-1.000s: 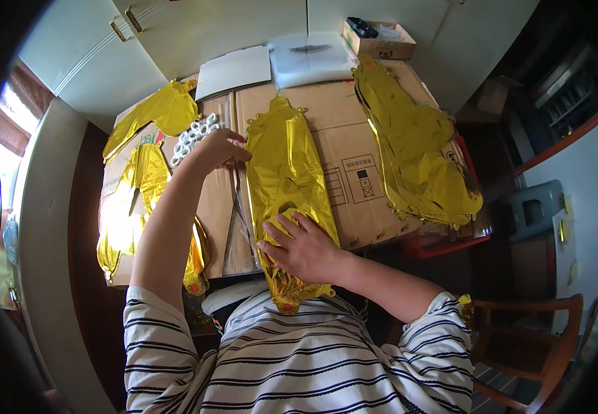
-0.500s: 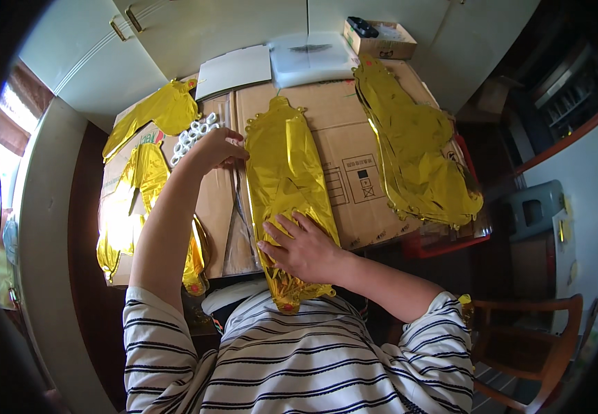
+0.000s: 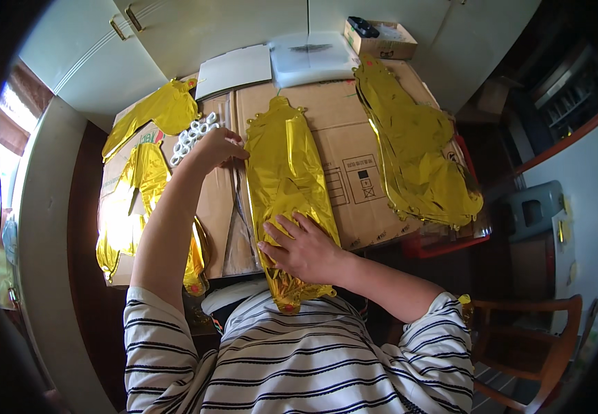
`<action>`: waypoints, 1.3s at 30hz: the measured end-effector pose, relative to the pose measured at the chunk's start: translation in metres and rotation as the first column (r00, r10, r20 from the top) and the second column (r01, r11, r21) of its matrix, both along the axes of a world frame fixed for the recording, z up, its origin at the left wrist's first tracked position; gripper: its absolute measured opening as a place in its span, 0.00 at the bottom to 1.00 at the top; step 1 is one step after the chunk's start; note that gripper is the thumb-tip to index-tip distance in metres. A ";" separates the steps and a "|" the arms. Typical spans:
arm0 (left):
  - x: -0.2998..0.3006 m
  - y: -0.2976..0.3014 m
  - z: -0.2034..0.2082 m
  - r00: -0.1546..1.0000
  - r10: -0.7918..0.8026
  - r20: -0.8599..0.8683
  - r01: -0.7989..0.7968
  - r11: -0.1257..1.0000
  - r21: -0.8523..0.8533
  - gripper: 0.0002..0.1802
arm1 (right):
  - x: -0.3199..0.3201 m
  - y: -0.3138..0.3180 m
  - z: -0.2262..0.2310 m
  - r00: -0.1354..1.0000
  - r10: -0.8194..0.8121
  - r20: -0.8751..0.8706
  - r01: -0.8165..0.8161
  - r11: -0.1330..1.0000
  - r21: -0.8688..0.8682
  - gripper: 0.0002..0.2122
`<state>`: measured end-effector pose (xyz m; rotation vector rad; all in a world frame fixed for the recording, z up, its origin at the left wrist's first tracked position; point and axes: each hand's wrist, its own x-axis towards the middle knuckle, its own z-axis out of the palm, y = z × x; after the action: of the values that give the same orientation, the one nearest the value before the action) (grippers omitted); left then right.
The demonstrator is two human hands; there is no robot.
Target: Fold gold foil balloons into a square shape for packaging.
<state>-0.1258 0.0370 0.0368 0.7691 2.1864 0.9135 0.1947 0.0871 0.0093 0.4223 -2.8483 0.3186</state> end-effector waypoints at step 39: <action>0.003 0.003 0.002 0.997 -0.032 0.064 0.033 0.999 -0.018 0.11 | 0.001 -0.001 0.002 0.997 0.007 0.083 -0.010 0.999 0.033 0.24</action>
<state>-0.1225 0.0399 0.0385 0.7542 2.1187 0.8876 0.1959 0.0865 0.0109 0.4381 -2.9369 0.2968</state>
